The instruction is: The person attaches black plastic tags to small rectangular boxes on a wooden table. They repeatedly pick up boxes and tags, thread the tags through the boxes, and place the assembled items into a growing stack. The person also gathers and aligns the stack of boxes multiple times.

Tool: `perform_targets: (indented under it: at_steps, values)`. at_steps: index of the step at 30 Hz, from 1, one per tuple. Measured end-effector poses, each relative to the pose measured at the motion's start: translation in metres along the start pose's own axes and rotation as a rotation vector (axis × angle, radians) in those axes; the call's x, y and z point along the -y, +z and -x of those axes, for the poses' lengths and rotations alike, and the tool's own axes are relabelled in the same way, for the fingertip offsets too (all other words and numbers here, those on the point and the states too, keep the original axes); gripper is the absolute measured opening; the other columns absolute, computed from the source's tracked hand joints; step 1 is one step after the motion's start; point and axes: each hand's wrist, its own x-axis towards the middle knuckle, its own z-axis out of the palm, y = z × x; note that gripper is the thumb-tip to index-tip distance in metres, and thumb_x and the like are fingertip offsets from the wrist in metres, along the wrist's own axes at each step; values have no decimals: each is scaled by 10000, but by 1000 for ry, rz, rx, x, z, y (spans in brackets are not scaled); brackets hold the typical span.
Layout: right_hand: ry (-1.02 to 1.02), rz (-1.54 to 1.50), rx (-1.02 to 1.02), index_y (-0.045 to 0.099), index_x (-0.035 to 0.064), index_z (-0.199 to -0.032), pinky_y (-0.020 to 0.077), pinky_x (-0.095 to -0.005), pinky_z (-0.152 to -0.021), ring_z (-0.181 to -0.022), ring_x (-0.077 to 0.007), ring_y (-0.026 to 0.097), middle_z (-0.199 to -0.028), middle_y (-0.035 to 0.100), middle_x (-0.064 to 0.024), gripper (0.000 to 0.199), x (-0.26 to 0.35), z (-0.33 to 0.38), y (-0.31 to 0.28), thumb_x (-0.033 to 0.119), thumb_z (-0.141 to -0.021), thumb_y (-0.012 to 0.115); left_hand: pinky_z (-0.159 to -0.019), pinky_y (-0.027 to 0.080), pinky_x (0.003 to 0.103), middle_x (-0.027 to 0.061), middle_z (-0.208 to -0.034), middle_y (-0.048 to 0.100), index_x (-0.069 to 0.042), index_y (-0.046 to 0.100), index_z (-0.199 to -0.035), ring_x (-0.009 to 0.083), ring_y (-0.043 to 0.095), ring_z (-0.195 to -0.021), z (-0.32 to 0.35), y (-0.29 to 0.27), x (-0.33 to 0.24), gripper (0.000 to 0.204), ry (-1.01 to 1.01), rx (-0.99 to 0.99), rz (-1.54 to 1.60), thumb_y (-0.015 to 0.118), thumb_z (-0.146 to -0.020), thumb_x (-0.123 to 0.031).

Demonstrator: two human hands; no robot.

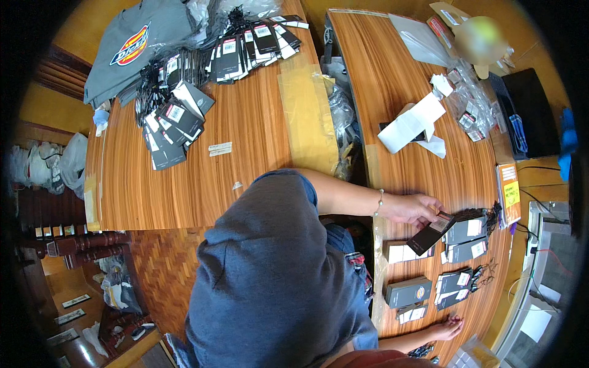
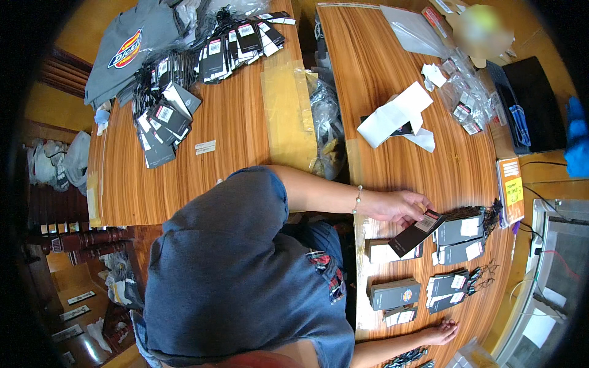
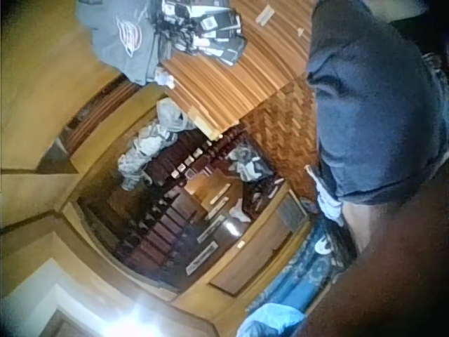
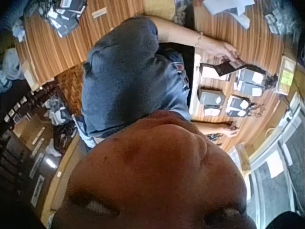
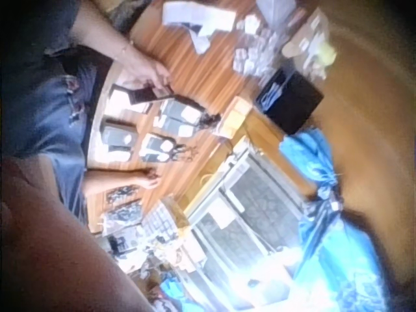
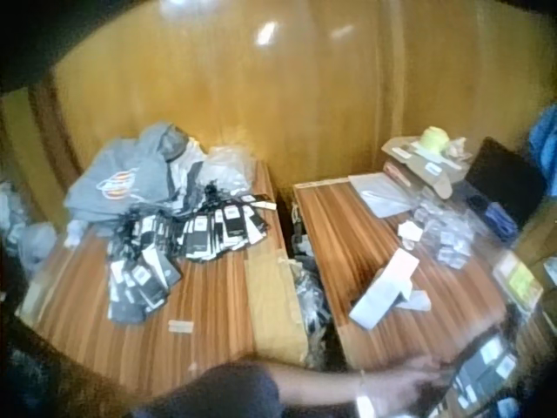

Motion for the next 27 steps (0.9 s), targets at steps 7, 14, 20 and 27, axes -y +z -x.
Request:
perform_targets:
  at_steps: [7,14,20,27]
  values:
    - [-26,39,-56,563,-21,-1040,444,-244,-600,-730,-169,548,-857,589,-94,235,-1,4,-11,138,-877,504,-640,462,217,23,-979,556,-82,459,-1130,78,519,-762,-2,-1,9,317,-7,26,-17,567,-832,-90]
    - [72,-392,-99,555,-9,-1000,411,-201,-526,-621,-94,500,-734,542,-36,210,-1,19,1,155,-878,504,-798,463,314,68,-1107,541,-81,424,-1235,166,548,-971,10,18,-9,396,-99,-103,-173,524,-853,-103]
    - [156,-173,-251,588,38,-864,411,-216,-500,-572,-101,522,-661,553,-36,87,29,19,37,110,-820,566,-651,388,213,-7,-958,510,-100,363,-1281,79,464,-725,9,15,-11,443,-28,-198,-226,507,-864,-49]
    - [61,-163,-164,564,14,-903,428,-199,-496,-556,-75,517,-663,565,-19,126,26,17,22,118,-878,497,-647,415,197,15,-978,536,-94,360,-1275,73,500,-751,3,13,-8,379,-27,-133,-235,455,-908,-90]
